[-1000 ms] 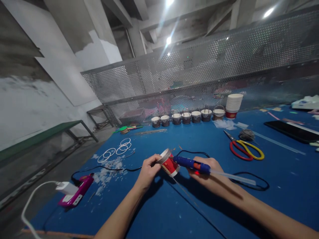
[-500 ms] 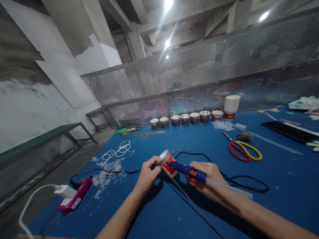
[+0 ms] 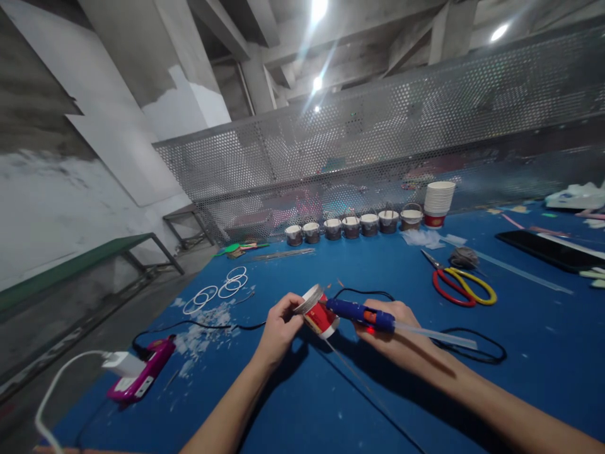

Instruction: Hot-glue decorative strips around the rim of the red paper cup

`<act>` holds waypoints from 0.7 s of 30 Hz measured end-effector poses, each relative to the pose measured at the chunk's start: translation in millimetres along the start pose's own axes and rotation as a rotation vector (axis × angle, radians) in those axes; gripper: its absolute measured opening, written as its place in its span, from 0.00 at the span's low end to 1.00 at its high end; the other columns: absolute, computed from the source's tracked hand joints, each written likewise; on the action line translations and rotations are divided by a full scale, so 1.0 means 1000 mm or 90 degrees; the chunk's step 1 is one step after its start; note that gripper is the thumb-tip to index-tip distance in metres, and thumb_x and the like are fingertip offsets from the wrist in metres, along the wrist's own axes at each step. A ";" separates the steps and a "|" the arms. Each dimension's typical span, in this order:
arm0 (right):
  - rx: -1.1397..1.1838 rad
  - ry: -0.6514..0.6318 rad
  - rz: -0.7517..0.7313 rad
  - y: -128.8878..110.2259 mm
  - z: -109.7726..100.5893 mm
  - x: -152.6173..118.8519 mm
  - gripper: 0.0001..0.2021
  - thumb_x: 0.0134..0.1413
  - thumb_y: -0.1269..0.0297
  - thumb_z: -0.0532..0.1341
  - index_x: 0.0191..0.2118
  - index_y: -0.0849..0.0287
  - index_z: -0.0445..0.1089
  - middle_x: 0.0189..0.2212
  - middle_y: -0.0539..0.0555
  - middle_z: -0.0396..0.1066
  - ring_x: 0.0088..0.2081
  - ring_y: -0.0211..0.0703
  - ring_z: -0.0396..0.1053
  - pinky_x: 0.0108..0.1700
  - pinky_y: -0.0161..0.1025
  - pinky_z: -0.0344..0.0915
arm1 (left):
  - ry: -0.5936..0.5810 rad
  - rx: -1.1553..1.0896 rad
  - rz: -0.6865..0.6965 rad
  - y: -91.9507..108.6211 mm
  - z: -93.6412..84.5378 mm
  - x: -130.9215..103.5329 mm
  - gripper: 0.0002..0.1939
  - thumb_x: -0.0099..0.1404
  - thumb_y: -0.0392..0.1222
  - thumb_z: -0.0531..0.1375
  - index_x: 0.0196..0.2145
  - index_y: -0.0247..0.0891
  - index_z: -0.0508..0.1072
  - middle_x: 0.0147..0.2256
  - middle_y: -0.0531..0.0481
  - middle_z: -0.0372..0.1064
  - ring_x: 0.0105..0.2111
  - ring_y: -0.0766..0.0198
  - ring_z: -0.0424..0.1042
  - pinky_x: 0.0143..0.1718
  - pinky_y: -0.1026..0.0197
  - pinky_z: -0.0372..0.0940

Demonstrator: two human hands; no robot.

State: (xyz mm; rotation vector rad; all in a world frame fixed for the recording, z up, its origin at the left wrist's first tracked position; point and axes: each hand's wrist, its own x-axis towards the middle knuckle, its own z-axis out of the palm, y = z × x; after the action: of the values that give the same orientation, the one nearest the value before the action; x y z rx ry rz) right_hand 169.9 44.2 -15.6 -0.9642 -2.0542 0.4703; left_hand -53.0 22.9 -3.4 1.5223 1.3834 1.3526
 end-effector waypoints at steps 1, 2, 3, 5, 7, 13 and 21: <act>0.003 0.000 0.008 0.000 0.000 0.000 0.10 0.50 0.66 0.56 0.20 0.57 0.63 0.17 0.49 0.67 0.19 0.35 0.58 0.22 0.32 0.52 | -0.001 -0.005 -0.003 0.000 0.000 0.000 0.03 0.47 0.38 0.57 0.23 0.38 0.70 0.23 0.54 0.66 0.26 0.64 0.63 0.30 0.63 0.60; 0.007 0.001 0.021 0.001 -0.001 0.001 0.09 0.49 0.66 0.56 0.20 0.57 0.63 0.17 0.49 0.66 0.19 0.35 0.58 0.22 0.32 0.52 | -0.003 -0.008 -0.006 0.000 0.000 0.000 0.03 0.47 0.38 0.57 0.23 0.38 0.69 0.23 0.54 0.66 0.25 0.64 0.63 0.30 0.63 0.60; 0.012 0.001 0.035 0.001 -0.001 0.002 0.09 0.49 0.66 0.56 0.20 0.57 0.63 0.17 0.49 0.66 0.19 0.35 0.58 0.22 0.32 0.52 | -0.005 -0.011 -0.007 0.000 0.000 0.000 0.03 0.46 0.38 0.57 0.23 0.38 0.69 0.22 0.54 0.66 0.25 0.64 0.63 0.29 0.63 0.60; 0.020 0.000 0.055 0.002 -0.001 0.002 0.08 0.48 0.66 0.56 0.20 0.57 0.63 0.16 0.49 0.65 0.18 0.35 0.58 0.21 0.32 0.52 | -0.004 -0.012 -0.004 -0.001 0.000 0.000 0.02 0.47 0.38 0.58 0.23 0.38 0.69 0.22 0.54 0.65 0.25 0.65 0.63 0.29 0.63 0.60; 0.023 -0.005 0.051 0.001 -0.001 0.002 0.08 0.48 0.66 0.57 0.20 0.56 0.62 0.17 0.49 0.65 0.19 0.36 0.58 0.21 0.33 0.53 | 0.000 -0.009 0.002 -0.003 -0.001 0.001 0.02 0.47 0.38 0.57 0.23 0.38 0.69 0.22 0.54 0.65 0.25 0.65 0.63 0.29 0.63 0.60; 0.023 -0.015 0.030 -0.002 -0.002 0.002 0.09 0.48 0.68 0.57 0.20 0.56 0.62 0.17 0.49 0.66 0.19 0.36 0.59 0.22 0.33 0.53 | -0.012 -0.013 0.013 -0.009 -0.003 0.002 0.03 0.48 0.39 0.58 0.24 0.38 0.69 0.23 0.53 0.66 0.26 0.64 0.63 0.30 0.63 0.60; 0.003 -0.012 0.045 -0.004 -0.002 0.001 0.10 0.47 0.66 0.56 0.19 0.57 0.61 0.16 0.48 0.64 0.18 0.34 0.56 0.22 0.32 0.50 | -0.010 -0.018 0.006 -0.010 -0.003 0.002 0.02 0.49 0.37 0.58 0.24 0.37 0.69 0.24 0.54 0.65 0.27 0.65 0.62 0.31 0.63 0.58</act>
State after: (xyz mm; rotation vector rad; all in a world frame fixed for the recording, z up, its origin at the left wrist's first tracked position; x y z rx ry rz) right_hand 168.9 42.8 -11.6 -1.0358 -2.0398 0.5227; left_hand -58.7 26.1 -12.1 1.5202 1.3437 1.3566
